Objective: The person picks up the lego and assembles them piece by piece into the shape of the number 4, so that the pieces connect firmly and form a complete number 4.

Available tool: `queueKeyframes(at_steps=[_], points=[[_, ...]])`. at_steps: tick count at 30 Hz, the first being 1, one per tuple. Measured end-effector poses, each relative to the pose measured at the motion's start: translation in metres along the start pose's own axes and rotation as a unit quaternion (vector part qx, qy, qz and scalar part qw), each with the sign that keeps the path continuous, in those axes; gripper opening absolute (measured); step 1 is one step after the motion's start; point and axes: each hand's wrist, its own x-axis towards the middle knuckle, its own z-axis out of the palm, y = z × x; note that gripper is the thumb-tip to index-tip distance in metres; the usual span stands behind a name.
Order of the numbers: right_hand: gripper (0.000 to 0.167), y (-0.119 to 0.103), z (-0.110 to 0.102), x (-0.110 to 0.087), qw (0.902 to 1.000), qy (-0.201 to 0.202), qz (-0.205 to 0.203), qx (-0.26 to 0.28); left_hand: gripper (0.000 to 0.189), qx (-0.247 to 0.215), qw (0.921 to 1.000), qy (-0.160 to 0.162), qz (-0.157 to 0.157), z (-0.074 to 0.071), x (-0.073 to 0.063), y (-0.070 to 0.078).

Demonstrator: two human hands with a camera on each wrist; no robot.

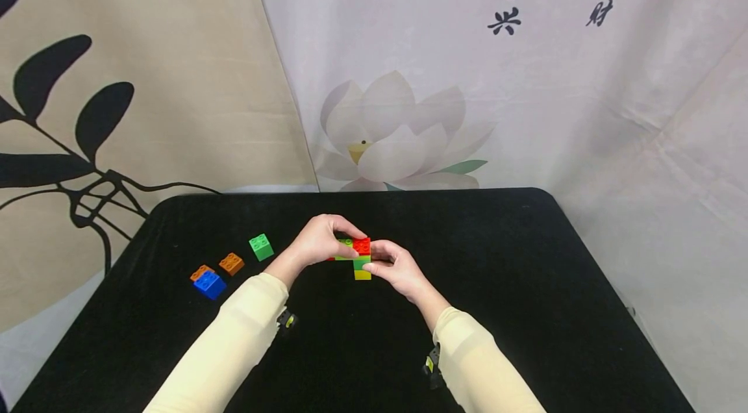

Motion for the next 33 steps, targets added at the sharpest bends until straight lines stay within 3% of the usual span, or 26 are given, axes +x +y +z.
queueKeyframes(at_steps=[33], points=[[0.037, -0.0019, 0.0003, 0.0009, 1.0, 0.004, 0.004, 0.001, 0.02, 0.0, 0.9999, -0.007, -0.01, 0.0003, 0.0063, -0.0014]])
